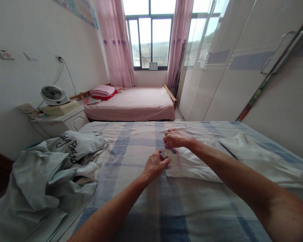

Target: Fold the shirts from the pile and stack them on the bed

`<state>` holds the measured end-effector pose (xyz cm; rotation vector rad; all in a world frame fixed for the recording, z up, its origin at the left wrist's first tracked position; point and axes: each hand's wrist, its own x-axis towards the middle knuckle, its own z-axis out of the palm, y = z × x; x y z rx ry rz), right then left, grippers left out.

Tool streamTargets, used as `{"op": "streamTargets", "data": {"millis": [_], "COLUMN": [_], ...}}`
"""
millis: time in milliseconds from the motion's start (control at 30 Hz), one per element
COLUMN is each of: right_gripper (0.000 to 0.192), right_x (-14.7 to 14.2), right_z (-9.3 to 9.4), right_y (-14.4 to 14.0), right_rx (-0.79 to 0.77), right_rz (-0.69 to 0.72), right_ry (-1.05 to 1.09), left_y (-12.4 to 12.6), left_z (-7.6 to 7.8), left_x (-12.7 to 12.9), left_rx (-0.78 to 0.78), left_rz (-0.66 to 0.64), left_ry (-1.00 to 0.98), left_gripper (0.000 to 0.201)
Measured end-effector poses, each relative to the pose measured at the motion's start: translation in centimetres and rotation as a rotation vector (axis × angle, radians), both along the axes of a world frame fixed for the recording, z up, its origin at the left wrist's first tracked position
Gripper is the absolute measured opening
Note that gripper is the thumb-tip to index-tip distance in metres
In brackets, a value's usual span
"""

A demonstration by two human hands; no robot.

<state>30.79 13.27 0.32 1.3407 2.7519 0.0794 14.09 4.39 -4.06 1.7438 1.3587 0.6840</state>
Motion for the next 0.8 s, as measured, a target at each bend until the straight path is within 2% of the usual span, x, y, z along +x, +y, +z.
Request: {"op": "streamTargets", "data": {"millis": [100, 167, 233, 300, 400, 533, 600, 667, 733, 800], "right_gripper": [0.009, 0.01, 0.013, 0.017, 0.022, 0.024, 0.024, 0.022, 0.019, 0.015], "right_x": [1.2, 2.6, 4.3, 5.9, 7.8, 8.7, 8.6, 8.1, 7.3, 6.3], "right_z": [2.0, 3.9, 6.3, 9.1, 13.0, 16.3, 17.2, 17.5, 16.9, 14.9], "right_y": [-1.1, -2.1, -3.2, -4.2, -5.1, -4.2, -3.4, -2.9, -3.5, -5.4], "right_rx": [0.103, 0.158, 0.215, 0.297, 0.473, 0.668, 0.742, 0.809, 0.859, 0.863], "right_rz": [0.015, 0.024, 0.006, -0.036, -0.138, -0.296, -0.34, -0.335, -0.296, -0.251], "right_ry": [0.096, 0.177, 0.233, 0.27, 0.309, 0.389, 0.453, 0.525, 0.58, 0.612], "left_y": [-0.1, -0.2, -0.2, 0.2, 2.0, 5.7, 7.4, 8.4, 8.1, 6.4], "left_z": [-0.1, 0.3, 1.7, 4.2, 9.2, 15.9, 18.6, 20.5, 21.0, 19.7], "left_x": [0.8, 1.3, 1.7, 1.8, 1.8, 1.7, 1.5, 1.0, 0.1, -1.5], "left_rx": [-0.078, -0.14, -0.142, -0.057, 0.137, 0.378, 0.546, 0.721, 0.842, 0.91], "left_rz": [-0.052, -0.129, -0.169, -0.167, -0.13, -0.058, -0.001, 0.07, 0.122, 0.106], "left_ry": [-0.014, -0.181, -0.362, -0.45, -0.481, -0.412, -0.295, -0.172, -0.065, 0.041], "left_gripper": [0.027, 0.016, 0.012, 0.011, 0.014, 0.02, 0.017, 0.014, 0.013, 0.015]}}
